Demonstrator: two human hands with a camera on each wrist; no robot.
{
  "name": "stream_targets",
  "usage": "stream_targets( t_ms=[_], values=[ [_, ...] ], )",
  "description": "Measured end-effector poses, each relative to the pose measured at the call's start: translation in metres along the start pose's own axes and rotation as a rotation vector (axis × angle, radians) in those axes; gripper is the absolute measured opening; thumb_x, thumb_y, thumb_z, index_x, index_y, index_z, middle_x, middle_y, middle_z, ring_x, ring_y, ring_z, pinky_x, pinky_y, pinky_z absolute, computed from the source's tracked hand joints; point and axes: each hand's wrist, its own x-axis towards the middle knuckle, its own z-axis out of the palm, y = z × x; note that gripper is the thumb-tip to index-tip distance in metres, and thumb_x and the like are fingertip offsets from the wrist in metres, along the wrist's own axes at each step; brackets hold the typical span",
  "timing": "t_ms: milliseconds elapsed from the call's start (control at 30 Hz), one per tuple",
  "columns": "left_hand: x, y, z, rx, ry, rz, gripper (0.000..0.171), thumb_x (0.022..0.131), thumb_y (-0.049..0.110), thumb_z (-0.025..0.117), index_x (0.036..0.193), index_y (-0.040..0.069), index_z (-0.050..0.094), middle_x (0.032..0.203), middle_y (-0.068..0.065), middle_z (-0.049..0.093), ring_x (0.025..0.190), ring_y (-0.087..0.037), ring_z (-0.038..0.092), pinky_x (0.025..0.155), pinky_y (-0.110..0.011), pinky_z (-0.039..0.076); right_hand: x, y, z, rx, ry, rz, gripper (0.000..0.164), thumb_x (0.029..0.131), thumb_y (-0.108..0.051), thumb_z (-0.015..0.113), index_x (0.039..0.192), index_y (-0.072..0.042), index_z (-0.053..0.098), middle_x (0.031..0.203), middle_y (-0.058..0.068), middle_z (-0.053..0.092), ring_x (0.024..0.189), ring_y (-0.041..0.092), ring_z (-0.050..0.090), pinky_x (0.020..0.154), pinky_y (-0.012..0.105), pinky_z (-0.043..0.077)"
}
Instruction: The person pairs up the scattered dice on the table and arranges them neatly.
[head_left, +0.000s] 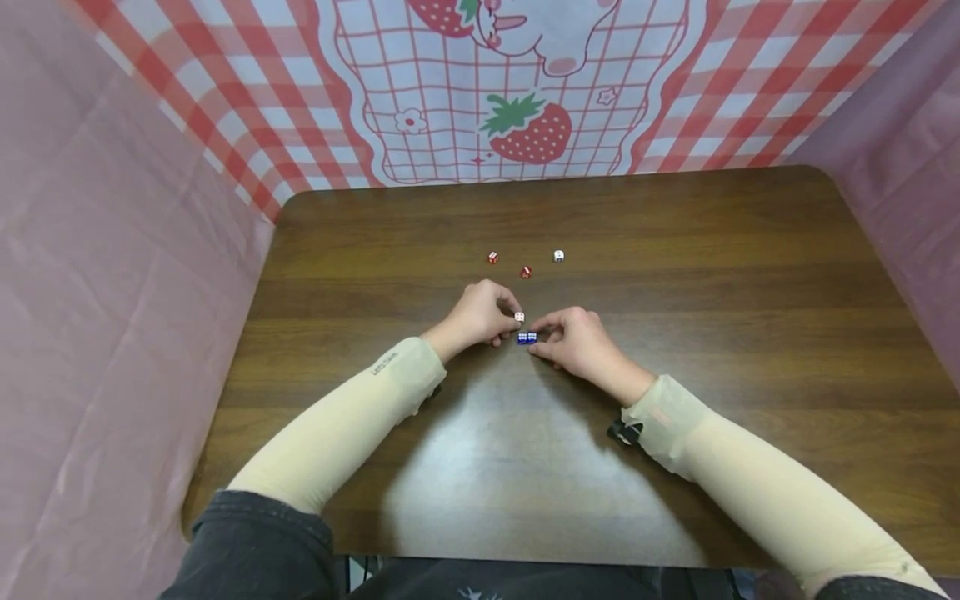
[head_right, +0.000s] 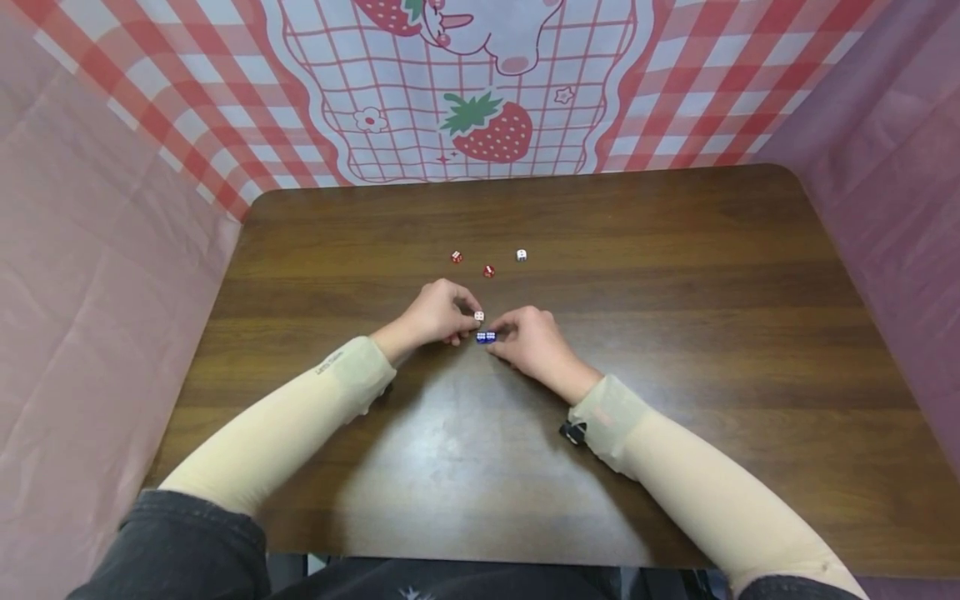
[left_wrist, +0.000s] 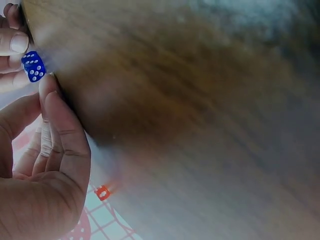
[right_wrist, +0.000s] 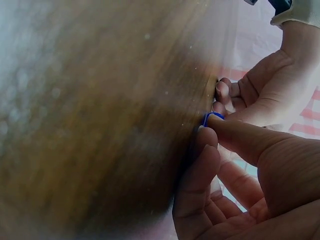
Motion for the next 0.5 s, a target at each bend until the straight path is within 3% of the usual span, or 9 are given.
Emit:
stream_targets(
  t_ms=[500],
  values=[
    [0.0,0.0004,0.005,0.05,0.033,0.061,0.008,0.088,0.004,0.079,0.096,0.003,0.076,0.063,-0.005,0.068,0.052,-0.022,0.067,0.047,-0.027,0.057,0.0002,0.0015,-0.0013,0.005,-0.006,-0.02,0.026,0.086,-0.009,0.082,0.111,-0.004,0.077,0.064,0.001,0.069,0.049,0.017,0.063,0.046,0.029,0.052]
  ],
)
